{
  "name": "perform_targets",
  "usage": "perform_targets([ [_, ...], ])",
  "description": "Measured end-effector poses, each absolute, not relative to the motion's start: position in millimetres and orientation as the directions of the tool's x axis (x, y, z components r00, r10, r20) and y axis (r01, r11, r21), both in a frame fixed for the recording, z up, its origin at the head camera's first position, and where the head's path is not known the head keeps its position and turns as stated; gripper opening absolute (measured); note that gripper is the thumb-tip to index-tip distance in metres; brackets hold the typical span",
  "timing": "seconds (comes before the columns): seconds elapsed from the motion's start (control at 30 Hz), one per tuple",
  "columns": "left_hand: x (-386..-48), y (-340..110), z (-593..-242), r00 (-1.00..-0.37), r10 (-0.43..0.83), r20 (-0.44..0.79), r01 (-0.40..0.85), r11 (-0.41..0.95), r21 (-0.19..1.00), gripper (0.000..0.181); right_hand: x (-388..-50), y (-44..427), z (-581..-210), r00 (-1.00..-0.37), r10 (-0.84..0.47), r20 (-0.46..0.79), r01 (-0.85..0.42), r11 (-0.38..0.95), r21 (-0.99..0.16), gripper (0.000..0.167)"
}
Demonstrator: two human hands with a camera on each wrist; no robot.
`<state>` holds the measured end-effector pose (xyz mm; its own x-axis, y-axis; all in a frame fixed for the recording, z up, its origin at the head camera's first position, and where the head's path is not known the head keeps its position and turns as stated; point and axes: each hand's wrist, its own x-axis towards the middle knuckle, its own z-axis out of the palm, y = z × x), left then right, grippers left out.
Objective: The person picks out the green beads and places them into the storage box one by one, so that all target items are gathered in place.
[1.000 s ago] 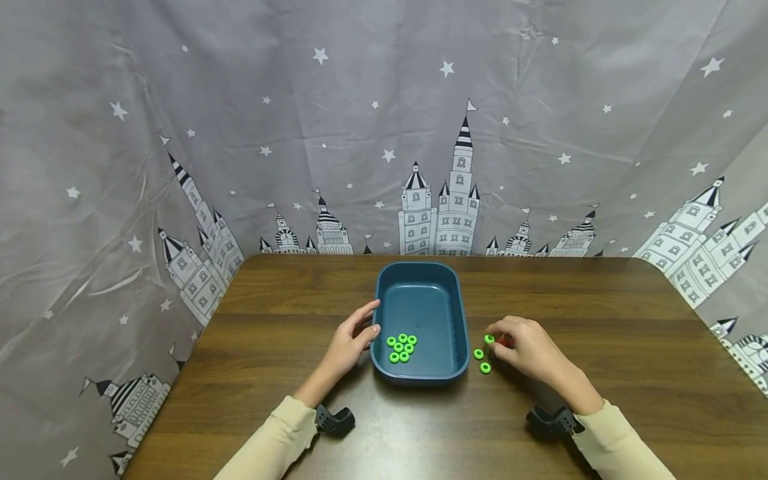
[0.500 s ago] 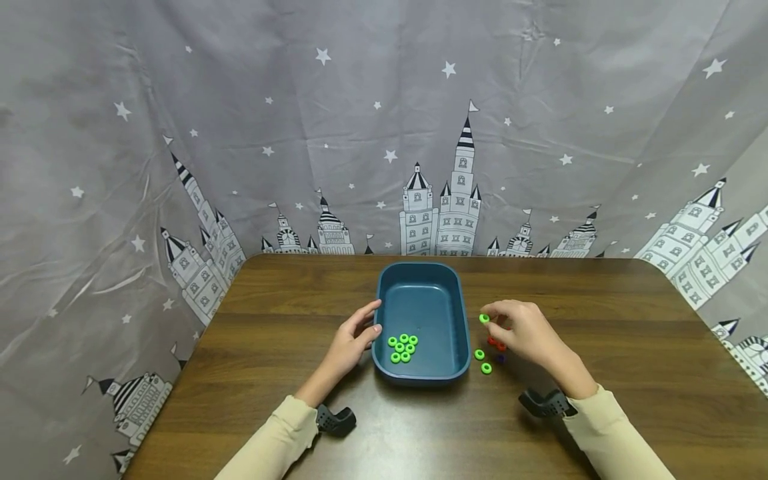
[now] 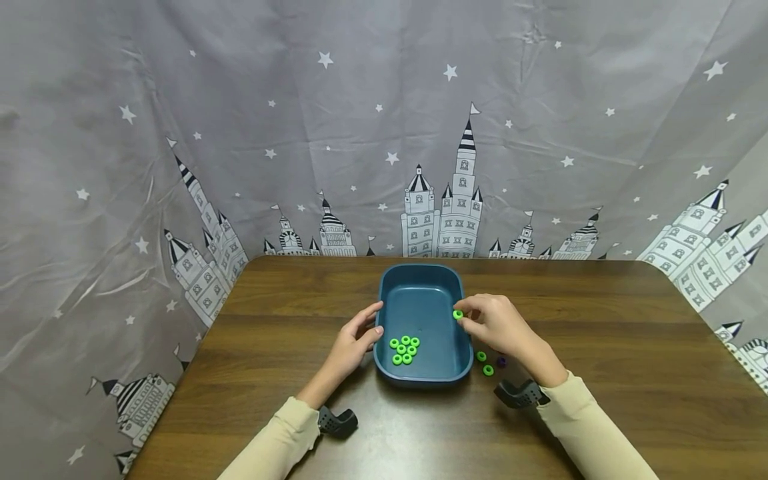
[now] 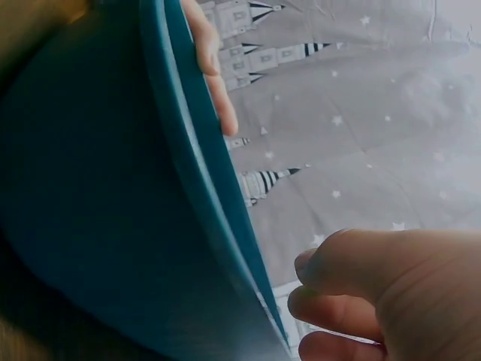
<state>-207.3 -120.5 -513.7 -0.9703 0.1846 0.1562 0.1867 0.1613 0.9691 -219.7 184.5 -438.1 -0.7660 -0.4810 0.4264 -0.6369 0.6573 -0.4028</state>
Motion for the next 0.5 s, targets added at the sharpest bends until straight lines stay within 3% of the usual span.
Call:
perform_targets([
  [0.5, -206, -120, -511, -0.973, 0.182, 0.144, 0.174, 0.162, 0.971, 0.050, -225, 151, -438, -0.769, -0.525, 0.365, -0.639, 0.656, -0.403, 0.018],
])
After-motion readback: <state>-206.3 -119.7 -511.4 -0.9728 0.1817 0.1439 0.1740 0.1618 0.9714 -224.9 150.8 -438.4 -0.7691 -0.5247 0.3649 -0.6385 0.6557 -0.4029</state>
